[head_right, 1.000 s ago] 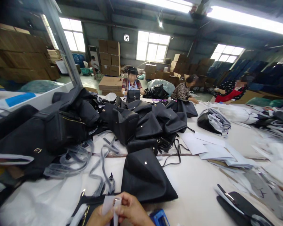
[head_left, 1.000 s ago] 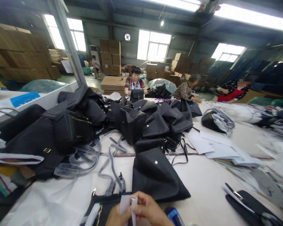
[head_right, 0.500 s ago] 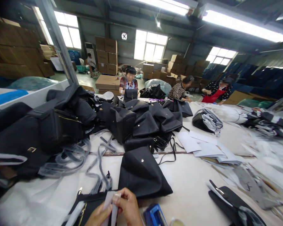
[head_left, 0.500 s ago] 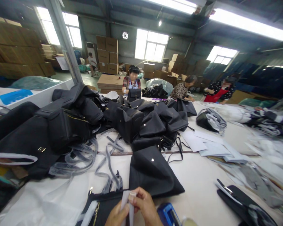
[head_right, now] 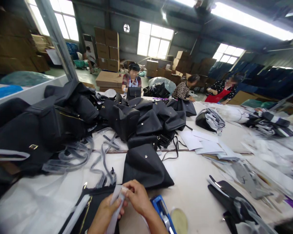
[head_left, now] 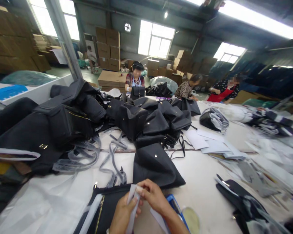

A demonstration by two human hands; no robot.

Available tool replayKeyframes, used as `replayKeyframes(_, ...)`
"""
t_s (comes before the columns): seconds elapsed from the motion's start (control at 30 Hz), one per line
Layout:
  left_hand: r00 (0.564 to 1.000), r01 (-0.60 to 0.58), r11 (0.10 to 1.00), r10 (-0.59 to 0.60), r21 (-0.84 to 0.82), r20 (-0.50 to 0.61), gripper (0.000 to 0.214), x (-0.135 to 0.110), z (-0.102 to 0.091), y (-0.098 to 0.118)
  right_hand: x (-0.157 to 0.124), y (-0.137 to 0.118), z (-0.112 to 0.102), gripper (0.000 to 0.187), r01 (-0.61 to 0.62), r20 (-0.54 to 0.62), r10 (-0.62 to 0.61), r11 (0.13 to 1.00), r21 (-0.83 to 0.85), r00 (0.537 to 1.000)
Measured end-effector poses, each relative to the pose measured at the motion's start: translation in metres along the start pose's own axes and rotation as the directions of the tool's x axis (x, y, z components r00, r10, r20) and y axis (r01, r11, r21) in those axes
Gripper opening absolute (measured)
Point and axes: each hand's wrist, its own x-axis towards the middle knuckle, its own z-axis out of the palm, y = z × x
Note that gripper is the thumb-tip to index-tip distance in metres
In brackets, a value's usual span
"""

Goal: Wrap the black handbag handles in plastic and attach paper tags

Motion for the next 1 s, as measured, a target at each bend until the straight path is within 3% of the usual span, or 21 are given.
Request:
replayKeyframes(0.1, 0.999, 0.000, 0.999, -0.002, 0.052, 0.040, 0.042, 0.001, -0.002, -0.001, 0.001, -0.002, -0.004, 0.016, 0.001, 0.000, -0.001, 0.988, -0.156, 1.000)
replayKeyframes(0.27, 0.991, 0.026, 0.991, -0.043, 0.130, 0.129, 0.040, 0.005, -0.001, -0.005, -0.001, 0.005, -0.005, 0.013, -0.113, -0.005, 0.113, 0.984, -0.134, 0.994)
replayKeyframes(0.4, 1.000, -0.018, 0.989, 0.015, 0.148, 0.019, 0.040, 0.003, 0.008, -0.009, -0.004, 0.018, -0.003, 0.013, -0.167, -0.063, 0.164, 0.984, -0.060, 0.984)
replayKeyframes(0.5, 0.990, -0.075, 0.974, 0.099, 0.214, -0.101, 0.039, -0.003, 0.018, -0.009, -0.005, 0.027, 0.004, 0.016, -0.234, -0.120, 0.238, 0.971, 0.042, 0.964)
replayKeyframes(0.57, 0.982, -0.117, 0.956, 0.152, 0.269, -0.116, 0.039, -0.006, 0.023, -0.009, -0.005, 0.031, 0.009, 0.018, -0.280, -0.137, 0.298, 0.950, 0.135, 0.945)
replayKeyframes(0.67, 0.977, -0.137, 0.923, 0.186, 0.360, -0.105, 0.038, -0.007, 0.024, -0.011, -0.005, 0.031, 0.015, 0.018, -0.321, -0.133, 0.367, 0.905, 0.279, 0.921)
replayKeyframes(0.8, 0.972, -0.173, 0.876, 0.225, 0.449, -0.063, 0.037, 0.000, 0.021, -0.017, -0.006, 0.025, 0.013, 0.031, -0.336, -0.049, 0.424, 0.777, 0.532, 0.904)
replayKeyframes(1.0, 0.980, -0.179, 0.833, 0.198, 0.523, 0.019, 0.029, 0.001, 0.022, -0.009, -0.018, 0.022, 0.002, 0.039, -0.300, 0.063, 0.354, 0.669, 0.680, 0.933)
